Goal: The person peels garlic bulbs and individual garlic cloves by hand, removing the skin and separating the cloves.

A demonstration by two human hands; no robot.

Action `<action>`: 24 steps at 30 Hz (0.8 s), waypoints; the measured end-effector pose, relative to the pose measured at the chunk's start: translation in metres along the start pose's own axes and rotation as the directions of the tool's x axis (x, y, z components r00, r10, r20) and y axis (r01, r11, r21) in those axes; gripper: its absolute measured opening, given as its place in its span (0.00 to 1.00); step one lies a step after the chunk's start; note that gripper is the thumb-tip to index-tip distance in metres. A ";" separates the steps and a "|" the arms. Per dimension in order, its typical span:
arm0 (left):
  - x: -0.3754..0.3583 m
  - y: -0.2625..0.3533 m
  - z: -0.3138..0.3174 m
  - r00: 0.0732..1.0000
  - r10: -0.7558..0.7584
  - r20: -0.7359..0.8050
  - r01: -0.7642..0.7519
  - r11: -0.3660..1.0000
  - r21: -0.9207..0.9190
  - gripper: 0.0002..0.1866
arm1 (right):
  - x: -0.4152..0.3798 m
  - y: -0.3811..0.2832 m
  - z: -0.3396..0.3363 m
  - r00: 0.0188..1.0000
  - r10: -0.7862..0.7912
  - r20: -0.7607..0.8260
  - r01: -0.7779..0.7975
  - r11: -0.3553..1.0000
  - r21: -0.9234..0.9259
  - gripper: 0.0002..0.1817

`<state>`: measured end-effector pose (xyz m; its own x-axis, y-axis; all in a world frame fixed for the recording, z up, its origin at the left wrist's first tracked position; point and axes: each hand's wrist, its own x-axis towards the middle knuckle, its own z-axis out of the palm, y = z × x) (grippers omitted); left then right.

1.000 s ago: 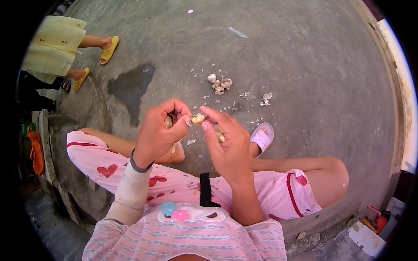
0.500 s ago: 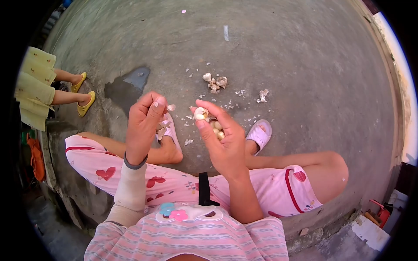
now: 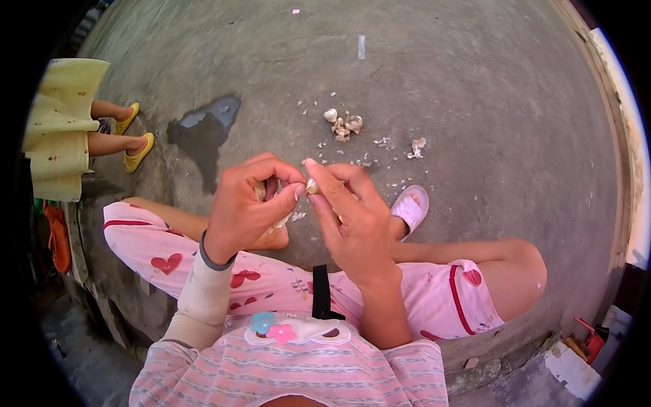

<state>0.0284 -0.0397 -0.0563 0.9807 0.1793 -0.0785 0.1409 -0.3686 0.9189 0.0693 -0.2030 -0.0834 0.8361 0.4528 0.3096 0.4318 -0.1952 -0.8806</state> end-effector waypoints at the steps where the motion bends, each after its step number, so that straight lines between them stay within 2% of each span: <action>1: 0.001 0.000 0.002 1.000 0.016 -0.021 -0.016 1.000 0.014 0.04 | -0.001 0.001 0.000 1.000 -0.004 0.015 0.004 1.000 -0.003 0.24; 5: 0.002 -0.002 0.010 0.996 0.035 -0.079 -0.036 0.999 -0.023 0.03 | -0.001 0.004 0.002 1.000 -0.001 0.022 -0.001 0.998 0.067 0.23; 8: 0.001 -0.006 0.010 0.989 -0.048 -0.141 0.041 0.998 -0.056 0.04 | -0.002 0.015 0.000 0.992 0.124 -0.007 -0.118 0.959 0.257 0.22; 9: 0.002 -0.007 0.008 0.980 -0.115 -0.160 0.089 0.983 -0.159 0.04 | -0.002 0.012 0.000 0.975 0.220 -0.014 -0.191 0.879 0.436 0.20; 11: 0.006 -0.013 0.000 0.954 -0.248 -0.169 0.174 0.916 -0.362 0.04 | 0.000 0.003 0.001 0.916 0.400 0.018 -0.281 0.612 0.739 0.17; 13: 0.006 -0.027 -0.010 0.982 -0.164 -0.097 0.114 0.913 -0.393 0.04 | -0.001 0.006 -0.002 0.907 0.415 0.075 -0.318 0.557 0.767 0.14; 16: 0.005 -0.023 -0.004 0.985 -0.076 -0.155 0.031 0.962 -0.272 0.04 | -0.001 0.007 -0.006 0.883 0.442 0.154 -0.381 0.485 0.787 0.12; 17: 0.004 -0.017 0.000 0.979 -0.049 -0.200 0.008 0.980 -0.200 0.05 | -0.001 0.006 -0.005 0.881 0.444 0.163 -0.390 0.485 0.783 0.12; 20: 0.002 -0.006 0.005 0.984 -0.006 -0.177 -0.044 0.961 -0.274 0.01 | -0.001 0.003 -0.004 0.887 0.436 0.155 -0.391 0.528 0.754 0.12; 23: -0.001 0.002 0.002 0.990 0.099 -0.097 -0.102 0.994 -0.028 0.03 | -0.002 0.006 0.006 0.957 0.292 0.002 -0.234 0.763 0.602 0.11; 24: -0.001 0.001 0.003 0.990 0.111 -0.091 -0.112 0.994 -0.010 0.04 | -0.002 0.006 0.007 0.957 0.288 0.008 -0.240 0.779 0.579 0.11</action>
<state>0.0282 -0.0430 -0.0563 0.9737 0.2201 0.0592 0.0290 -0.3776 0.9255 0.0676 -0.1994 -0.0914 0.9223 0.3845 0.0396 -0.0599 0.2433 -0.9681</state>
